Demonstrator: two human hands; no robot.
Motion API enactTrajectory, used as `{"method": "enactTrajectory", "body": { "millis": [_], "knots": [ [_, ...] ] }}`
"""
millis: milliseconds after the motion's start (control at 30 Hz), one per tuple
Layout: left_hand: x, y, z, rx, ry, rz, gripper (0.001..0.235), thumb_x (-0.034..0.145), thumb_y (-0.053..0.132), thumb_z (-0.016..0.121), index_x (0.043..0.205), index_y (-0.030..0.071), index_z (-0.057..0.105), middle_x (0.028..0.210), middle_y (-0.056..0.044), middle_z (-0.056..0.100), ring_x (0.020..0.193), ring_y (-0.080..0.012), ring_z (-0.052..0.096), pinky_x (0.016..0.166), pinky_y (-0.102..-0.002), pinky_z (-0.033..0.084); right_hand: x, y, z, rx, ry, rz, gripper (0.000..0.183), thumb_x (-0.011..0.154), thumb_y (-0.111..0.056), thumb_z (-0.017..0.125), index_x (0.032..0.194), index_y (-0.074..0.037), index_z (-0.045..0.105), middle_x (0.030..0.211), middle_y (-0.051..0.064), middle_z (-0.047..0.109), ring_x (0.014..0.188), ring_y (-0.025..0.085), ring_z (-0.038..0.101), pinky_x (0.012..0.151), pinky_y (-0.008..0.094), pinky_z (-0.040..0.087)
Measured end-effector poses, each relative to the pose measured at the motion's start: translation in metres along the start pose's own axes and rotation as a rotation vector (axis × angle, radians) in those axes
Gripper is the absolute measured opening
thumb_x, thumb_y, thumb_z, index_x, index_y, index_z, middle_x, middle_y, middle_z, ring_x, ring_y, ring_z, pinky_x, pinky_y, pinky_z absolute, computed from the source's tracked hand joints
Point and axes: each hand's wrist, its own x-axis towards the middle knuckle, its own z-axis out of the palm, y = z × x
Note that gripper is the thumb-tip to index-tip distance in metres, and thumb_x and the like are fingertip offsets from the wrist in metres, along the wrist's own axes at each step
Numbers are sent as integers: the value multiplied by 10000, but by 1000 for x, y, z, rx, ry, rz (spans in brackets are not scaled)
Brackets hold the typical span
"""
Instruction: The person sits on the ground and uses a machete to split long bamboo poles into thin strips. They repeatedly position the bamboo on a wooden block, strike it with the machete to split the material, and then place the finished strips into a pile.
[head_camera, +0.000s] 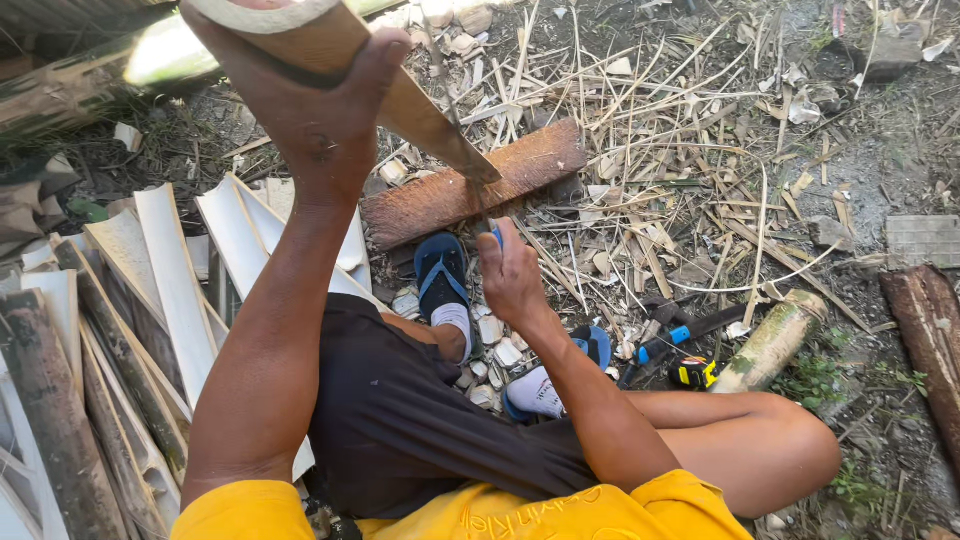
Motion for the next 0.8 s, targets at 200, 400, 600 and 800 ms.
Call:
{"method": "enactTrajectory", "body": {
  "millis": [200, 400, 600, 800],
  "knots": [
    [7, -19, -7, -56, 53, 25, 1181, 1011, 310, 928, 1638, 162, -61, 1608, -119, 288, 1459, -238, 403, 1255, -401, 402, 38, 63, 3, -136, -163, 354, 541, 1092, -523, 338, 949, -49, 557, 770, 176, 642, 681, 352, 654, 609, 493, 500],
    [15, -29, -20, -22, 97, 94, 1087, 1012, 322, 905, 1632, 256, 15, 1593, -85, 314, 1439, -219, 422, 1230, -401, 404, 25, 65, 18, -85, -35, 117, 513, 1058, -507, 384, 1047, -30, 573, 789, 263, 650, 772, 490, 642, 671, 553, 477],
    [23, -39, -25, -37, 107, 118, 1089, 990, 322, 901, 1635, 260, 25, 1593, -66, 325, 1429, -204, 437, 1230, -400, 414, 39, 185, 42, -254, -94, 436, 515, 1084, -503, 405, 1014, -55, 651, 906, 274, 681, 907, 498, 654, 793, 566, 487],
    [21, -58, -18, -28, 127, 101, 989, 1037, 285, 908, 1622, 256, 110, 1580, -43, 320, 1453, -182, 405, 1265, -411, 393, 22, 165, 39, -199, -46, 253, 532, 1067, -483, 374, 1013, -15, 621, 914, 288, 683, 889, 489, 655, 819, 549, 483]
  ]
}}
